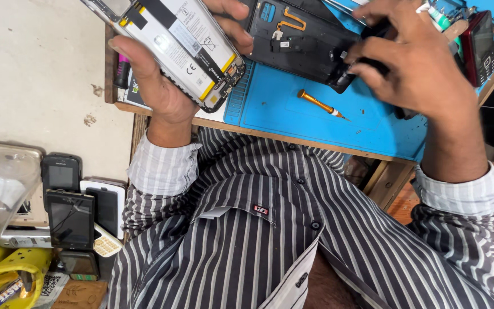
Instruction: The person disassembles a smartphone, removes the back cover, and inspects the internal components. They then reassemble the phone, connect a charging cable, and verify that the device powers on.
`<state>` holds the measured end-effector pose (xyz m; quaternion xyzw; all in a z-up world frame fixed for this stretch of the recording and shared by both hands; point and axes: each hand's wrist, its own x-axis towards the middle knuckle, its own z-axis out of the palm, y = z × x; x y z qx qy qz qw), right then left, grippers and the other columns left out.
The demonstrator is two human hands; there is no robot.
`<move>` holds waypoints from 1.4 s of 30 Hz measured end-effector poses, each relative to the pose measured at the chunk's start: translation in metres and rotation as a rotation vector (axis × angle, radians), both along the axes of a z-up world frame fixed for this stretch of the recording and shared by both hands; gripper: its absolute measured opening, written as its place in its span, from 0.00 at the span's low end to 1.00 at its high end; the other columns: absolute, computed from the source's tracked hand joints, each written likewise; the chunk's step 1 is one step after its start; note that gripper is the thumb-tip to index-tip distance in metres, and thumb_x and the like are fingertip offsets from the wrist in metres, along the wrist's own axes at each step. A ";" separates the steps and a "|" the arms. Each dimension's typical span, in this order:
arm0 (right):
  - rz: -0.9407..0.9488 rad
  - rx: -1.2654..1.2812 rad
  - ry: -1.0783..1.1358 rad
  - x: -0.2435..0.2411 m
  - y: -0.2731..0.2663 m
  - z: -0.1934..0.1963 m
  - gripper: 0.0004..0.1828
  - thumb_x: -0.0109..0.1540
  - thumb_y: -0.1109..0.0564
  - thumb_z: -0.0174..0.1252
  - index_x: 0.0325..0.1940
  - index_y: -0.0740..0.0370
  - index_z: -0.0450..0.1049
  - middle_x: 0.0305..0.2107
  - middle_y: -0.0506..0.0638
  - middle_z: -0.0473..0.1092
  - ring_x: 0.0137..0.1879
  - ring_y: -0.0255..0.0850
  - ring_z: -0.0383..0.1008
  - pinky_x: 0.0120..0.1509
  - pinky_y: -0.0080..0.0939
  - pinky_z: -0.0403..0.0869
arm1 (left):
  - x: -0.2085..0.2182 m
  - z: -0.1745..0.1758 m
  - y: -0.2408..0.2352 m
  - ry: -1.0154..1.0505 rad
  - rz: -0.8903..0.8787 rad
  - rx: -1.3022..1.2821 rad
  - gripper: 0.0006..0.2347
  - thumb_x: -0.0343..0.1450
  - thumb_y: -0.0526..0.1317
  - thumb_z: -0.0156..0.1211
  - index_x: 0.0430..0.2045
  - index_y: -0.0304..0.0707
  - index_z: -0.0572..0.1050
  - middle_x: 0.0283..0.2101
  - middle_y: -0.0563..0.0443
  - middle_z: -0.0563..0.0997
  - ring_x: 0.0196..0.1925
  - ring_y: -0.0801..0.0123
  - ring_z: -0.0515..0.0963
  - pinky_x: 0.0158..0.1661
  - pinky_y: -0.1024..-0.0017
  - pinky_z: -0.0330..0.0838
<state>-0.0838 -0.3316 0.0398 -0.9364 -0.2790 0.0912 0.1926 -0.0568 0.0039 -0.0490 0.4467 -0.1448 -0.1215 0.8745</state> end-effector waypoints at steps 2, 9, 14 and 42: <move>-0.004 0.014 0.048 -0.004 -0.014 0.002 0.11 0.57 0.63 0.73 0.42 0.61 0.80 0.58 0.52 0.71 0.57 0.49 0.75 0.56 0.47 0.76 | 0.000 -0.001 -0.001 0.013 -0.006 -0.018 0.44 0.71 0.76 0.29 0.57 0.27 0.69 0.53 0.34 0.80 0.44 0.55 0.85 0.43 0.61 0.83; -0.069 0.148 -0.059 -0.018 -0.063 0.007 0.08 0.57 0.68 0.70 0.33 0.72 0.76 0.46 0.60 0.77 0.51 0.49 0.78 0.53 0.45 0.72 | 0.000 0.000 -0.001 0.017 0.007 0.006 0.45 0.70 0.77 0.28 0.55 0.26 0.69 0.52 0.33 0.80 0.44 0.55 0.85 0.42 0.61 0.84; -0.287 0.557 0.054 -0.028 -0.073 -0.022 0.10 0.72 0.64 0.67 0.46 0.68 0.70 0.50 0.57 0.77 0.51 0.35 0.76 0.55 0.30 0.74 | 0.002 -0.003 -0.004 0.045 0.013 -0.091 0.45 0.69 0.77 0.27 0.57 0.29 0.69 0.51 0.32 0.80 0.42 0.54 0.85 0.41 0.61 0.84; -0.173 0.370 -0.170 0.006 0.057 -0.028 0.15 0.66 0.71 0.62 0.58 0.71 0.76 0.50 0.62 0.75 0.54 0.53 0.78 0.60 0.45 0.76 | 0.000 -0.002 -0.007 0.047 -0.163 -0.167 0.45 0.70 0.75 0.24 0.56 0.31 0.73 0.53 0.35 0.80 0.45 0.60 0.85 0.43 0.64 0.84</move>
